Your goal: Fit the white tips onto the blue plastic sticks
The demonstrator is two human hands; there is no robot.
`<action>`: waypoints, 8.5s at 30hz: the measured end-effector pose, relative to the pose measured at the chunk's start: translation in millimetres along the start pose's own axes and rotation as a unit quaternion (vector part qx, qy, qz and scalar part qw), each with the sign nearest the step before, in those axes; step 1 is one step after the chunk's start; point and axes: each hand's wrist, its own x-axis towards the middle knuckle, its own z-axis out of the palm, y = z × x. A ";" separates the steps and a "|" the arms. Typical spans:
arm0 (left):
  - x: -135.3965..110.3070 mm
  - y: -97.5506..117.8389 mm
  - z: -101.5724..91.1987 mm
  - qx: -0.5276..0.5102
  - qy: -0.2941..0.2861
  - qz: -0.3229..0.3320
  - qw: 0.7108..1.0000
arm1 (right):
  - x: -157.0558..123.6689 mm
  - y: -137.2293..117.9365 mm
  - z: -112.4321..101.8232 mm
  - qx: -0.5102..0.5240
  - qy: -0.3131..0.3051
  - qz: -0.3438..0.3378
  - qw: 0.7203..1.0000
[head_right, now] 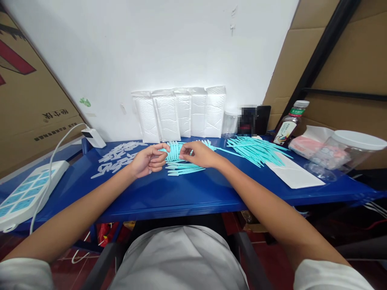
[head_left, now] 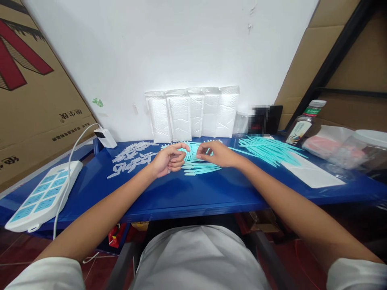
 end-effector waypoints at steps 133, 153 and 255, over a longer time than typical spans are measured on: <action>9.9 -9.1 -14.3 0.001 0.140 -0.003 0.990 | 2.6 19.9 -8.7 -0.065 0.077 -0.001 0.995; 7.5 -9.5 -15.3 0.133 0.108 -0.022 0.985 | -8.5 40.2 -54.1 -0.241 0.178 0.113 0.947; 10.9 2.3 -19.8 -0.075 0.268 0.139 0.950 | -3.5 18.5 -21.8 -0.103 0.035 0.035 0.993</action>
